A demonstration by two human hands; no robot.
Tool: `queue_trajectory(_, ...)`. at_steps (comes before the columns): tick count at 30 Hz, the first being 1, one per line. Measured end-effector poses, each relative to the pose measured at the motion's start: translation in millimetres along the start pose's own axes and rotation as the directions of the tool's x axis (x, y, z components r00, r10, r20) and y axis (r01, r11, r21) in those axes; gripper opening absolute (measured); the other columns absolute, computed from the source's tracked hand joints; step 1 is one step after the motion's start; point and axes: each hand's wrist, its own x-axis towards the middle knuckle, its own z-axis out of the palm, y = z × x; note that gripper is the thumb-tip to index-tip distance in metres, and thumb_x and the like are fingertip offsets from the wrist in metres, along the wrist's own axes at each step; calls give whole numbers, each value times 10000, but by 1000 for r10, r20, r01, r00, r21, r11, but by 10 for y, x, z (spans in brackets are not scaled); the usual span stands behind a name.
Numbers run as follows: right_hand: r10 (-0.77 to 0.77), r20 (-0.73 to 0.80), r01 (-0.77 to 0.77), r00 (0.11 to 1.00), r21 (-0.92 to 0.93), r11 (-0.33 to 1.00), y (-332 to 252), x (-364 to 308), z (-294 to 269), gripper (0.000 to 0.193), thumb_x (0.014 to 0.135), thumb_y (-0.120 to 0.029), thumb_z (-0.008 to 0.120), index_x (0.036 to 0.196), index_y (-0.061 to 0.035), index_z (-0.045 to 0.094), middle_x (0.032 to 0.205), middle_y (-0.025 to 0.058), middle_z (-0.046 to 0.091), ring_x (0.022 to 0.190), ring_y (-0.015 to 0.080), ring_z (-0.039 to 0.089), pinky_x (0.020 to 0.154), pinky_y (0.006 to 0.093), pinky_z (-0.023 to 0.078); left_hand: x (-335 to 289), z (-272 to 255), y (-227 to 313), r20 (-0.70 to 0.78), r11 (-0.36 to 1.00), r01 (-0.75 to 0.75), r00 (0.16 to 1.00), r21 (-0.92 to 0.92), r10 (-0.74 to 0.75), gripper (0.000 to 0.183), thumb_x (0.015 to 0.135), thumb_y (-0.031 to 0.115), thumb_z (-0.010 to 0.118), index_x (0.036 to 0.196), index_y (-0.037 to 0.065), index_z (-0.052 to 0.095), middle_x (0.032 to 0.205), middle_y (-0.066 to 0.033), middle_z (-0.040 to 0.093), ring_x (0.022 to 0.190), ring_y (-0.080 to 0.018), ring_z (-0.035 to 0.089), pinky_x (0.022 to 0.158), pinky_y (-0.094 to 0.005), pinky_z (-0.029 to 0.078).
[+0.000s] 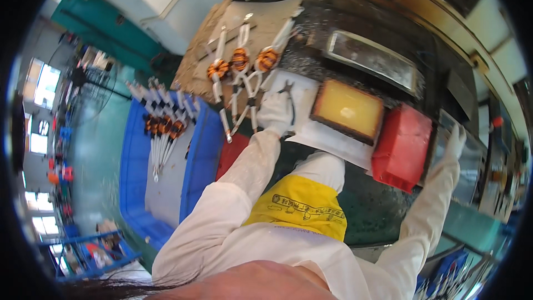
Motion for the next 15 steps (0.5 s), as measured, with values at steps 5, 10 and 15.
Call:
queue_trajectory(5,14,271,-17,963,10,1000,-465,-1040,274,479,1028,-312,552,1428,-68,453,1217,136,628,1049,245,653,928,343,526,-117,-104,-48,-61,1000,30,998,-9,-31,143,912,268,544,940,153,624,930,-95,643,912,-300,647,771,-449,529)
queue_trajectory(10,-64,263,75,963,-33,997,-363,-1855,394,389,1034,-262,544,1362,-53,528,1141,108,649,989,200,651,887,311,534,-110,-118,2,-46,1000,12,999,-24,-13,155,915,280,547,950,154,631,944,-95,650,920,-293,651,752,-451,539)
queue_trajectory(15,-228,128,239,965,-81,968,-194,-1986,579,296,1034,-220,545,1259,-39,610,1091,85,660,848,147,639,786,262,547,-151,-217,2,-32,1000,2,999,-29,-3,168,934,283,532,978,150,625,984,-97,647,967,-296,638,795,-441,534)
